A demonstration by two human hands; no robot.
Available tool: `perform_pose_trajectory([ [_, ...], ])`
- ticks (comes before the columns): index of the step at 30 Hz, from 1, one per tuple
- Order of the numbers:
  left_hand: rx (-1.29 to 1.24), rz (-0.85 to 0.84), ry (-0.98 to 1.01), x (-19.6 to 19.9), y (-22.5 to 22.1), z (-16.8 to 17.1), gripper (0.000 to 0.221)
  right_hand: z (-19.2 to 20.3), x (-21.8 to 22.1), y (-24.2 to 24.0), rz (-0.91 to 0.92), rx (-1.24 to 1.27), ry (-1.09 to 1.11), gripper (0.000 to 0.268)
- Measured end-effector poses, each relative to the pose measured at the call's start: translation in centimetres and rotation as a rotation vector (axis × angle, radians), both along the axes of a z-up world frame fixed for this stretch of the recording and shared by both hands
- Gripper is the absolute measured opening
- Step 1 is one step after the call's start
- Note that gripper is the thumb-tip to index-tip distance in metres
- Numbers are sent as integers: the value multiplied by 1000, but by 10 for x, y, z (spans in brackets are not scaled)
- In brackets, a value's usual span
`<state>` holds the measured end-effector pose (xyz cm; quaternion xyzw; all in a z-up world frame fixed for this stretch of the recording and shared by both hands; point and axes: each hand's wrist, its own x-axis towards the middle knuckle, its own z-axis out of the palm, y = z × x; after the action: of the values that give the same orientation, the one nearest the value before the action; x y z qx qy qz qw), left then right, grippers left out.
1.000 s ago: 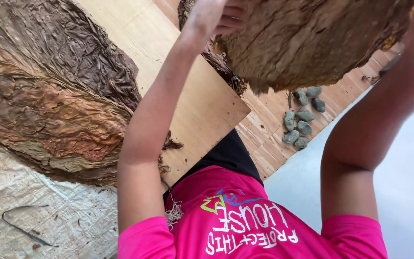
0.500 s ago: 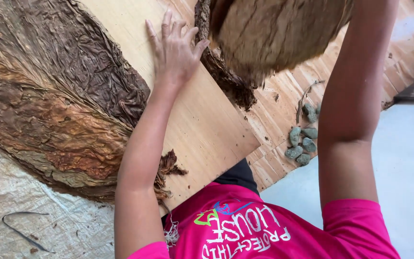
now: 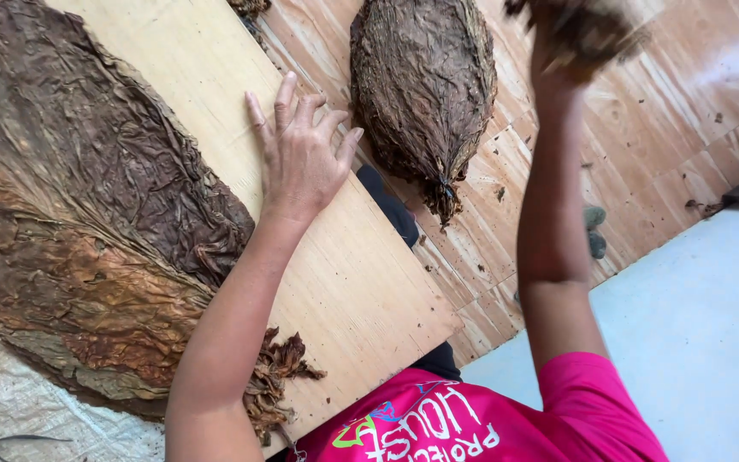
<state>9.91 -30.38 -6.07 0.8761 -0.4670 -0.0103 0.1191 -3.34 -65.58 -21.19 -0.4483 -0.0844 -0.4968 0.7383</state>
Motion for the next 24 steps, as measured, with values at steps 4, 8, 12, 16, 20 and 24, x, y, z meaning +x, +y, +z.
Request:
perform_pose_trajectory([
  [4, -15, -29, -72, 0, 3, 1, 30, -25, -12, 106, -537, -505, 546, 64],
  [8, 22, -27, -53, 1, 2, 1, 32, -200, -60, 164, -515, -310, 825, 49],
  [12, 40, -27, -52, 1, 1, 5, 33, -303, -106, 216, -311, 520, 995, 67],
  [16, -1, -62, -40, 0, 4, 4, 28, -285, -121, 248, -96, 1057, 808, 102],
  [20, -39, -73, -4, -1, 3, 7, 23, -260, -119, 257, -113, 1108, 906, 105],
  [24, -16, -56, -7, -1, 3, 2, 24, -273, -131, 261, -308, 1066, 1084, 63],
])
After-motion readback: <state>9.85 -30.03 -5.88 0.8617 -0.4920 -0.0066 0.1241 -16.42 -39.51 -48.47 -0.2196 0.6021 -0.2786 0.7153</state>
